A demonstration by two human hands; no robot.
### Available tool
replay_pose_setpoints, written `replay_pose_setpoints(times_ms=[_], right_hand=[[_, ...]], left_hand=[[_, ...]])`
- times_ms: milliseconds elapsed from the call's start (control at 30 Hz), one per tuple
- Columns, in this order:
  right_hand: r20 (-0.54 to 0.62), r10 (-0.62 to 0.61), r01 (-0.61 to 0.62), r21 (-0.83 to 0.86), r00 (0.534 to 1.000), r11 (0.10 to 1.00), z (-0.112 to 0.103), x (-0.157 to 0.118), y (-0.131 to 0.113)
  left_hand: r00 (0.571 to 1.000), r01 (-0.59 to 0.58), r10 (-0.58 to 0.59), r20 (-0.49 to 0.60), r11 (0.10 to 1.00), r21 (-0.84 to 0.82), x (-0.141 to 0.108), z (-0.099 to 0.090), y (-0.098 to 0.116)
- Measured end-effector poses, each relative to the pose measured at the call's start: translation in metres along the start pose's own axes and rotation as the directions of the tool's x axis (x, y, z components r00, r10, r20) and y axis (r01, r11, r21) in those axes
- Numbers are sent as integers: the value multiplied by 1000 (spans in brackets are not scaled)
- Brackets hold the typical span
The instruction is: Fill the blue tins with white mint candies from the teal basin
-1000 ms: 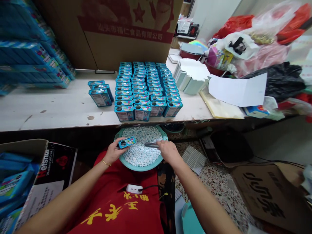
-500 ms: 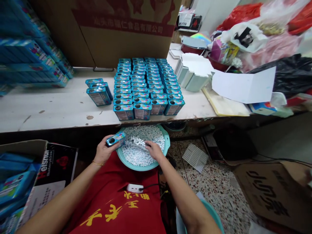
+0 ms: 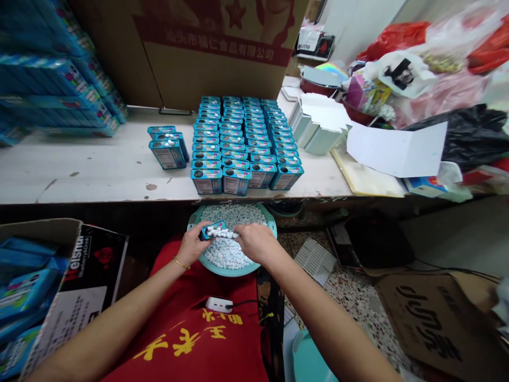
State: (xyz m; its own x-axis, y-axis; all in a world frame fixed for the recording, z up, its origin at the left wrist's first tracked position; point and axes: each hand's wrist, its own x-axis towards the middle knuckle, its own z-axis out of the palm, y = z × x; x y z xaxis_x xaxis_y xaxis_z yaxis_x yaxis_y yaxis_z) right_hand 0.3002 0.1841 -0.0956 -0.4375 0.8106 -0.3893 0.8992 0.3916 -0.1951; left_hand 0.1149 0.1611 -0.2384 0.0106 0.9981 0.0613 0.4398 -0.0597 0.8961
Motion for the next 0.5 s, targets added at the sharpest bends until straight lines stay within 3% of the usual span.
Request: replay_pose_setpoints(times_ms=[133,300,400,500], right_hand=[[5,6,-5,-164,1000,986,-9,1,-20],[-20,4,-8,-171,1000,985,-18,-4,-24],[-160,-11,7,-30,987,1000,-20,-19,-5],[-313,26,39,199,950,979,-10,-38,25]], left_hand=[[999,-30,30,-11,1000,-6,-1,1,-1],[998,-45,43,-36,997,-66,-5,-6,6],[991,-98,87,-98,989,-110,-6,-29,15],[978,-128,107,-181,986,-109,9,-65,24]])
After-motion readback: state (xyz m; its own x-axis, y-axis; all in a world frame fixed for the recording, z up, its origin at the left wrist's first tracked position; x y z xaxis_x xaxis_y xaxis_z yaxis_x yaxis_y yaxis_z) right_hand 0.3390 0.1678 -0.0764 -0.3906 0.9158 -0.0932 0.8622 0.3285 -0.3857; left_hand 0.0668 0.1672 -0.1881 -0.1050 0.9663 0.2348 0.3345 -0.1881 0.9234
